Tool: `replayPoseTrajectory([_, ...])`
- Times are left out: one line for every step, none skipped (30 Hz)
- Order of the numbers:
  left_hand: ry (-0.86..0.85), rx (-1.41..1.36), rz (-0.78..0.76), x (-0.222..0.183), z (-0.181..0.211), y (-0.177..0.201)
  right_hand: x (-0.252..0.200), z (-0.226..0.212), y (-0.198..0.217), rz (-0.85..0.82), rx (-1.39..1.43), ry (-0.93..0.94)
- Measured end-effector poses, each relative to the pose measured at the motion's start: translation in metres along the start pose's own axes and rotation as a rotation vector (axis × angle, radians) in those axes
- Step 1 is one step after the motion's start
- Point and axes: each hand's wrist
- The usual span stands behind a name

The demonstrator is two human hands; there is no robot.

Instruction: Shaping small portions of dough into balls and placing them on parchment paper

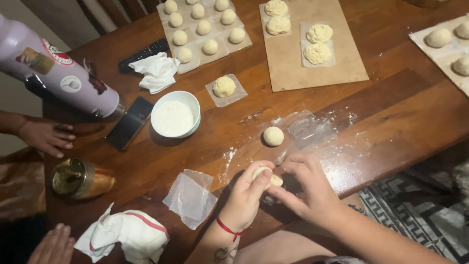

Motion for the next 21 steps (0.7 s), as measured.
replayPoseTrajectory([0.002, 0.003, 0.0, 0.002, -0.006, -0.001, 0.001, -0.003, 0.002, 0.002, 0.003, -0.001])
replayPoseTrajectory([-0.033, -0.123, 0.009, 0.003, -0.012, -0.002, 0.002, -0.006, 0.004, -0.015, 0.017, 0.011])
replayPoseTrajectory([-0.069, -0.249, 0.019, 0.005, -0.017, -0.003, 0.003, -0.009, 0.006, -0.033, 0.03, 0.026])
replayPoseTrajectory([-0.069, -0.246, 0.02, 0.004, -0.014, -0.003, 0.003, -0.009, 0.005, -0.031, 0.033, 0.027])
replayPoseTrajectory([-0.013, -0.284, 0.033, 0.004, -0.01, -0.003, 0.002, -0.01, 0.006, -0.027, 0.025, 0.017])
replayPoseTrajectory([0.043, -0.321, 0.046, 0.003, -0.007, -0.004, 0.001, -0.01, 0.006, -0.024, 0.018, 0.008])
replayPoseTrajectory([0.043, -0.321, 0.045, 0.002, -0.004, -0.004, 0.0, -0.008, 0.004, -0.024, 0.017, 0.007])
replayPoseTrajectory([0.002, -0.31, -0.011, 0.001, -0.002, -0.003, -0.002, -0.005, 0.003, -0.011, 0.009, -0.005])
replayPoseTrajectory([-0.04, -0.299, -0.066, -0.001, 0.0, -0.003, -0.004, -0.003, 0.001, 0.0, 0.001, -0.015])
replayPoseTrajectory([-0.041, -0.3, -0.066, -0.002, 0.001, -0.001, -0.002, -0.004, 0.001, -0.001, 0.001, -0.015])
replayPoseTrajectory([-0.035, -0.124, -0.109, -0.003, 0.003, 0.001, 0.0, -0.005, 0.001, -0.002, -0.019, -0.018])
replayPoseTrajectory([-0.03, 0.053, -0.151, -0.004, 0.005, 0.003, 0.001, -0.005, 0.001, -0.003, -0.039, -0.021])
replayPoseTrajectory([-0.031, 0.052, -0.15, -0.004, 0.007, 0.002, 0.0, -0.004, 0.001, -0.005, -0.039, -0.021])
replayPoseTrajectory([-0.022, 0.029, -0.141, -0.004, 0.008, 0.001, -0.001, -0.003, 0.0, 0.005, -0.03, -0.028])
replayPoseTrajectory([-0.014, 0.007, -0.131, -0.004, 0.01, 0.0, -0.002, -0.002, -0.001, 0.015, -0.02, -0.035])
replayPoseTrajectory([-0.015, 0.007, -0.129, -0.003, 0.009, -0.001, -0.002, -0.003, -0.001, 0.013, -0.019, -0.033])
replayPoseTrajectory([-0.012, -0.005, -0.049, -0.003, 0.007, -0.001, -0.001, -0.005, -0.001, 0.021, -0.025, -0.027])
replayPoseTrajectory([-0.01, -0.016, 0.031, -0.003, 0.005, -0.001, -0.001, -0.006, -0.001, 0.029, -0.03, -0.02])
replayPoseTrajectory([-0.011, -0.017, 0.034, -0.003, 0.005, -0.002, -0.001, -0.007, -0.002, 0.027, -0.029, -0.018])
replayPoseTrajectory([0.032, -0.079, 0.057, -0.003, 0.005, -0.004, -0.002, -0.008, -0.003, 0.03, -0.037, -0.013])
replayPoseTrajectory([0.074, -0.142, 0.08, -0.002, 0.006, -0.006, -0.002, -0.009, -0.003, 0.033, -0.046, -0.007])
Point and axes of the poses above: each hand's wrist, its own x-axis towards the middle knuckle, its own y-axis out of the back of the hand, z = x × y, and after that the axes turned 1 degree about -z, right-handed
